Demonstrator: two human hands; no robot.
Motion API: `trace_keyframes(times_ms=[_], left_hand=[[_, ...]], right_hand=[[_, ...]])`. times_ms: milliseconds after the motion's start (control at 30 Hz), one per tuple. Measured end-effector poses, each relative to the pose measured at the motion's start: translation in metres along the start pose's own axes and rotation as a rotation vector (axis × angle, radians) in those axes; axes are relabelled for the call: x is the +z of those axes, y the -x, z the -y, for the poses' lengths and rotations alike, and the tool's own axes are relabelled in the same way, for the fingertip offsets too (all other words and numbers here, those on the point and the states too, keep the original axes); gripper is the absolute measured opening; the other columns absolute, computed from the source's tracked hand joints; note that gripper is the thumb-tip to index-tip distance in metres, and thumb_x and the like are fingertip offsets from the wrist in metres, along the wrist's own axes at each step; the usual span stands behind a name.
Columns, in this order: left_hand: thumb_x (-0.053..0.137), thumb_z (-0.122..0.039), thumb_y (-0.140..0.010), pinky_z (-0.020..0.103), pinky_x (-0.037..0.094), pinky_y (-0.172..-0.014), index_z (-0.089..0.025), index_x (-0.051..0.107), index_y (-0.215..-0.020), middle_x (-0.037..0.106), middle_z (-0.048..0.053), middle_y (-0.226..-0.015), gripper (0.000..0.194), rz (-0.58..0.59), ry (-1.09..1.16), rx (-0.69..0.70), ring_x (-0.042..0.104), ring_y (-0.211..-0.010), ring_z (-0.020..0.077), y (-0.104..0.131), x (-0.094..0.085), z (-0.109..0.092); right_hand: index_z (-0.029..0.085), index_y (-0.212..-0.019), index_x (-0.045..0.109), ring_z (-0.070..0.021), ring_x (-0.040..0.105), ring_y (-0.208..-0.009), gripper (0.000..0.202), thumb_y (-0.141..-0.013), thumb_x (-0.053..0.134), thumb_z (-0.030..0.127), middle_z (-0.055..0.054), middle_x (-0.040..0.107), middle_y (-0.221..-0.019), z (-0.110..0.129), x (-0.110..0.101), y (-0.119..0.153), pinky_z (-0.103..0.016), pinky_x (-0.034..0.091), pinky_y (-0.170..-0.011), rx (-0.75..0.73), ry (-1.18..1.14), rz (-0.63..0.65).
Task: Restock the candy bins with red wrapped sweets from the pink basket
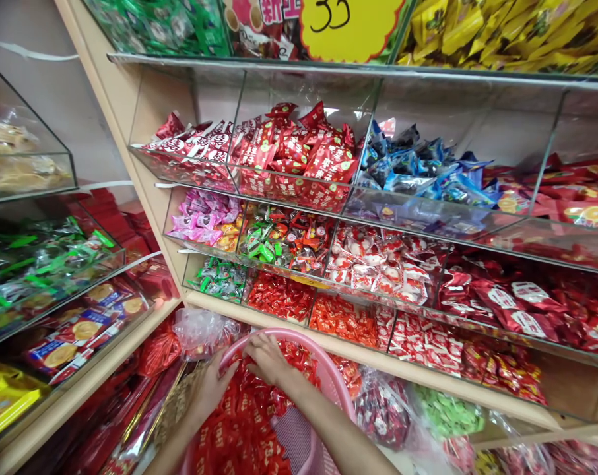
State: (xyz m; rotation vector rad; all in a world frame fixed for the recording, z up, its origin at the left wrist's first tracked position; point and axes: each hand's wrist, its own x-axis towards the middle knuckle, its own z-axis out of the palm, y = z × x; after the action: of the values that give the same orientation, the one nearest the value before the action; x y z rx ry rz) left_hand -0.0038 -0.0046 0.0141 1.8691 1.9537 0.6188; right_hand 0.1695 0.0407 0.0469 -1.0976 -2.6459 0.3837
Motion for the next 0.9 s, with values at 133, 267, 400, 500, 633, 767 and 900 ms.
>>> trace_keyframes(times_ms=[133, 267, 400, 500, 633, 767, 900], left_hand=[[0.035, -0.049, -0.080, 0.030, 0.042, -0.083, -0.017, 0.043, -0.123, 0.058, 0.009, -0.116, 0.054, 0.007, 0.047, -0.021, 0.056, -0.101, 0.0205, -0.001, 0.003, 0.002], [0.038, -0.054, -0.076, 0.031, 0.043, -0.081, -0.020, 0.042, -0.124, 0.059, 0.008, -0.114, 0.059, 0.003, 0.065, -0.039, 0.058, -0.097, 0.0208, 0.000, 0.000, 0.000], [0.041, -0.056, -0.073, 0.032, 0.042, -0.082, -0.020, 0.042, -0.125, 0.055, 0.008, -0.121, 0.063, -0.004, 0.067, -0.038, 0.055, -0.103, 0.0218, 0.001, 0.000, -0.002], [0.046, -0.057, -0.069, 0.031, 0.041, -0.085, -0.020, 0.039, -0.126, 0.050, 0.008, -0.126, 0.068, 0.003, 0.048, -0.030, 0.051, -0.110, 0.0223, 0.000, 0.001, -0.001], [0.044, -0.057, -0.070, 0.030, 0.040, -0.086, -0.021, 0.038, -0.127, 0.049, 0.008, -0.128, 0.067, 0.017, 0.020, -0.042, 0.051, -0.109, 0.0216, -0.001, 0.001, -0.001], [0.040, -0.058, -0.072, 0.030, 0.040, -0.084, -0.020, 0.038, -0.127, 0.049, 0.009, -0.128, 0.067, 0.007, -0.005, -0.042, 0.052, -0.108, 0.0218, 0.001, -0.001, -0.004], [0.039, -0.060, -0.072, 0.033, 0.042, -0.080, -0.019, 0.038, -0.127, 0.049, 0.011, -0.126, 0.070, 0.014, -0.049, -0.076, 0.055, -0.102, 0.0237, 0.000, -0.002, -0.012]], right_hand=[[0.021, -0.090, 0.053, -0.0180, 0.039, -0.093, 0.018, -0.074, 0.059, 0.023, -0.002, 0.048, -0.099, -0.001, 0.000, 0.002, -0.030, 0.030, -0.074, 0.014, 0.044, -0.019], [0.021, -0.091, 0.052, -0.0178, 0.037, -0.093, 0.019, -0.073, 0.059, 0.024, -0.002, 0.046, -0.100, -0.002, 0.002, 0.003, -0.030, 0.029, -0.074, 0.036, 0.047, -0.030], [0.021, -0.090, 0.051, -0.0178, 0.038, -0.094, 0.020, -0.073, 0.060, 0.024, -0.002, 0.046, -0.101, -0.002, 0.004, 0.001, -0.030, 0.030, -0.074, 0.063, 0.045, -0.028], [0.021, -0.092, 0.052, -0.0182, 0.038, -0.095, 0.020, -0.073, 0.059, 0.025, -0.002, 0.047, -0.102, 0.004, -0.002, 0.001, -0.030, 0.031, -0.074, 0.073, 0.034, -0.016], [0.025, -0.102, 0.050, -0.0195, 0.040, -0.098, 0.025, -0.077, 0.055, 0.026, -0.003, 0.048, -0.108, 0.016, -0.025, 0.021, -0.032, 0.033, -0.078, 0.143, -0.022, -0.106], [0.026, -0.106, 0.051, -0.0217, 0.043, -0.102, 0.025, -0.082, 0.045, 0.030, -0.006, 0.049, -0.112, 0.016, -0.040, 0.084, -0.036, 0.035, -0.084, 0.369, -0.134, -0.404], [0.022, -0.103, 0.053, -0.0269, 0.042, -0.109, 0.034, -0.077, 0.047, 0.044, -0.010, 0.047, -0.113, 0.002, -0.015, 0.173, -0.045, 0.033, -0.092, 0.756, -0.152, -0.737]])
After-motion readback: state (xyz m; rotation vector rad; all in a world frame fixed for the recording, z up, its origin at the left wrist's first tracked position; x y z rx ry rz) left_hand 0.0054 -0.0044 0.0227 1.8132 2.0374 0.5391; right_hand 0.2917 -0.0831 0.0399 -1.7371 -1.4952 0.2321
